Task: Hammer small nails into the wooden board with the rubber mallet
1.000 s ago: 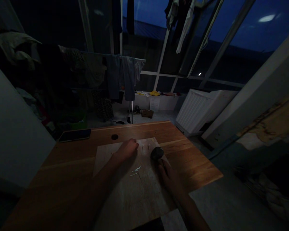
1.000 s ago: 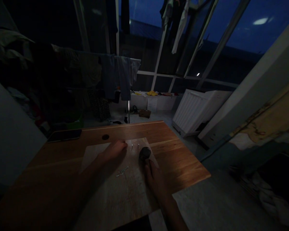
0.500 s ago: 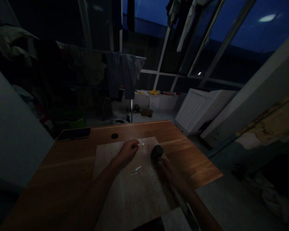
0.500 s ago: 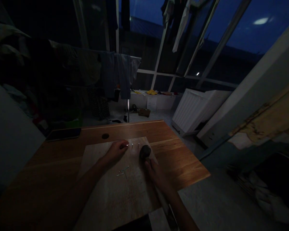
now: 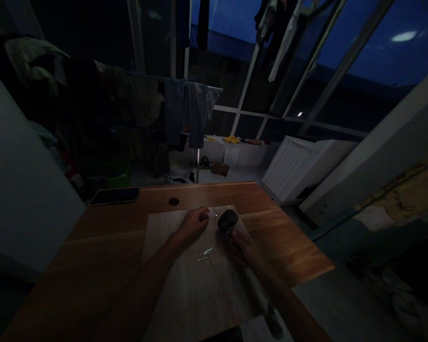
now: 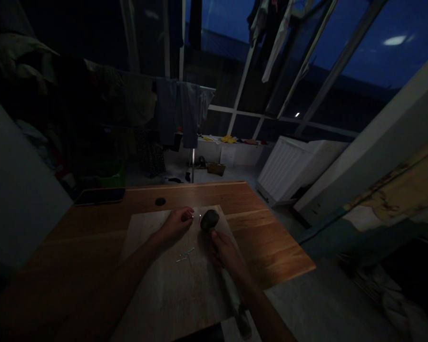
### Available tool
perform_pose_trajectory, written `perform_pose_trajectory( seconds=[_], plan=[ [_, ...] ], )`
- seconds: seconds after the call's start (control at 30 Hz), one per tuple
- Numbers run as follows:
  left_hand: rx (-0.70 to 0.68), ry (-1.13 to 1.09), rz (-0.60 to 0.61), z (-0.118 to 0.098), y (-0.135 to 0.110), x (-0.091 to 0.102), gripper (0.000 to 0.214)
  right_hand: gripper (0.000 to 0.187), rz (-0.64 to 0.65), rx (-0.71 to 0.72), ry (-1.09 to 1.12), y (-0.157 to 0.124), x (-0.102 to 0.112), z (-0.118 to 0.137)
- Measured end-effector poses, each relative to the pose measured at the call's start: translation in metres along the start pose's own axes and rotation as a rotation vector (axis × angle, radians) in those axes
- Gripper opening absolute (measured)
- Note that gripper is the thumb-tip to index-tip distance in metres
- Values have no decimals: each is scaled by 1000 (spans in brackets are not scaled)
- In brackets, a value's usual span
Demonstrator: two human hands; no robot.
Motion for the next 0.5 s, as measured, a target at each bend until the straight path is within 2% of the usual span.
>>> perform_pose_trajectory(
  seconds=[0.27, 0.37, 0.5],
  plan=[
    [42, -64, 19, 2, -2, -1, 36, 59, -25, 168, -102, 27, -25, 40],
    [27, -97, 27, -5, -5, 1, 36, 56, -31, 224, -158, 32, -29, 43],
    [20, -119, 54, -10, -7, 2, 30, 54, -4, 287, -341, 39, -31, 40]
  ],
)
Point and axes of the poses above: each hand's wrist, its own y-axis towards the middle knuckle, its own x-axis out of the back of the hand, z = x × y, the point moved 10 cm from there along y, towards the middle knuckle, and after that the axes turned 12 degrees about x, right-handed, at the moved point
